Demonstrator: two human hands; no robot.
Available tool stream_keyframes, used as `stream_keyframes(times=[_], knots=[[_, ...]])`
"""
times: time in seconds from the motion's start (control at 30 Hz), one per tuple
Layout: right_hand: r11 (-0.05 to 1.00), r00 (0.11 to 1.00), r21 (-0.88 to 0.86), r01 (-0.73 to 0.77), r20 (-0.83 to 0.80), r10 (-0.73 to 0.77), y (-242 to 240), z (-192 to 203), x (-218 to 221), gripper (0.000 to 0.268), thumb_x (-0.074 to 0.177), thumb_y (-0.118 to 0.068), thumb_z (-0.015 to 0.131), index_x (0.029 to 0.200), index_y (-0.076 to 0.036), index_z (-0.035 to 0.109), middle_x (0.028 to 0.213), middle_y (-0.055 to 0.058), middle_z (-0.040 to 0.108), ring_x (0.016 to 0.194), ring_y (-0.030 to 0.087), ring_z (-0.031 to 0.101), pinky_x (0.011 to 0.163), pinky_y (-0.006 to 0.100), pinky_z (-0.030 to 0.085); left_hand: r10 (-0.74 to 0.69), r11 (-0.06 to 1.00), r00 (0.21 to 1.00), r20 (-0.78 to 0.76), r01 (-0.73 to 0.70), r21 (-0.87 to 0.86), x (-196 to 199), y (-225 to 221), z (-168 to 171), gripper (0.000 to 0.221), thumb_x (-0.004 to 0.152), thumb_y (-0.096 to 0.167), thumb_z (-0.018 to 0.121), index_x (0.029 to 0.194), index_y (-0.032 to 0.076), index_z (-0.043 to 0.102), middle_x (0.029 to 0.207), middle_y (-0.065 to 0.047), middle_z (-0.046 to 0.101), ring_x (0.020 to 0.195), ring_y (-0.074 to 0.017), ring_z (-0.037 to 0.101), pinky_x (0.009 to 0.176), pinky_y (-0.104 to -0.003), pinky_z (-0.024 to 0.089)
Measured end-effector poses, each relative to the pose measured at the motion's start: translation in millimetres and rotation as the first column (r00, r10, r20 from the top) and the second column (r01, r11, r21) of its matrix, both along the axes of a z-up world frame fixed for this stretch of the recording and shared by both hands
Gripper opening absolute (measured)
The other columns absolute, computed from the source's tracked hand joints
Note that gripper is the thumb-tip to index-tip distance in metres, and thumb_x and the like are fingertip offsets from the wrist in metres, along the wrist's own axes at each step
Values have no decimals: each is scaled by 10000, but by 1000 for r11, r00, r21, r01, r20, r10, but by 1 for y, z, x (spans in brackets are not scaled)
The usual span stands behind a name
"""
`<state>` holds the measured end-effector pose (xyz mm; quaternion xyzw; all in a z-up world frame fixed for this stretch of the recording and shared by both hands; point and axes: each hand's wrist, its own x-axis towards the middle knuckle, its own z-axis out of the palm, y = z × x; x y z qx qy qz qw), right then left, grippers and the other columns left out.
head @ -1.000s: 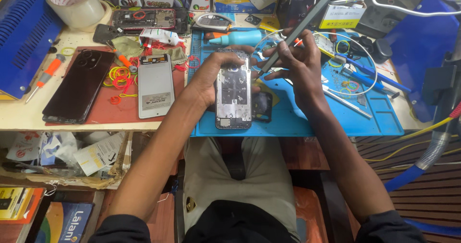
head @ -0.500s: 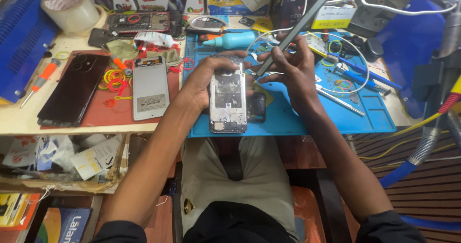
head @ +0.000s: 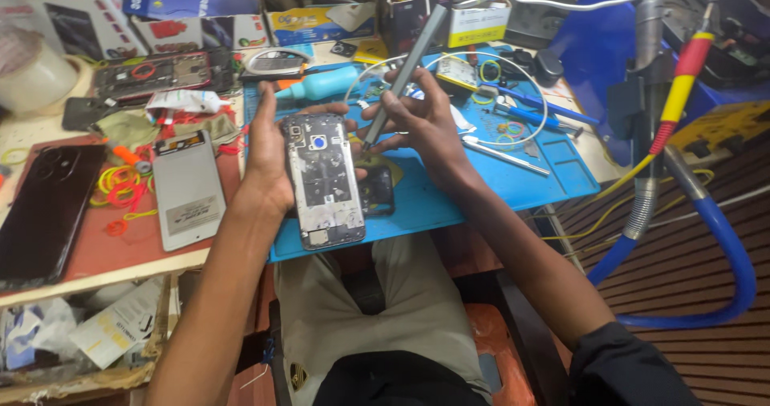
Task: The person disassembles a mobile phone using a small powered screwdriver to remove screws from the internal chassis. They handle the phone's back cover, midframe, and internal components by hand while working at a service bench.
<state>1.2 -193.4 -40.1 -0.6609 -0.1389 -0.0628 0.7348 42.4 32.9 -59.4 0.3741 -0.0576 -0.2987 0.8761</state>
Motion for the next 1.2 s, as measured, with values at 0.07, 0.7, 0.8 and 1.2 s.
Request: stream_keyframes(times=[0.07,0.7,0.8,1.2], knots=[[1000,1000,9,-8,7,8,-1,-1,1,440,1038,-214,602,1388,-18,422,1031,191,736,878,244,775,671,337,688,-5,1000,1000,2,5,9,0,0,-1,1090,837,896,317,1306,-28,653,1134,-193,702,931,-374,738,806,-715,607],[979,998,202,-10,-58,22,-3,-2,-7,455,1064,-195,516,1464,-53,353,1171,252,684,1036,369,760,772,399,688,32,998,999,-21,-30,56,-2,-6,4,684,918,610,542,1147,-16,693,1010,-186,704,868,-309,745,764,-617,651],[959,998,279,-49,-31,60,-5,-6,-4,472,1070,-171,523,1489,-62,332,1259,281,640,1128,414,725,849,445,687,10,1000,1000,-19,-10,18,-7,-7,9,523,904,441,624,1145,-18,695,996,-168,690,857,-308,732,770,-598,656],[930,999,367,-21,42,6,-9,-9,-2,350,1076,-162,594,1337,-17,414,1299,282,626,1188,434,695,916,525,683,65,994,986,155,-78,78,-28,-6,29,444,755,-10,700,1197,-50,681,1080,-227,703,904,-316,750,745,-549,689]])
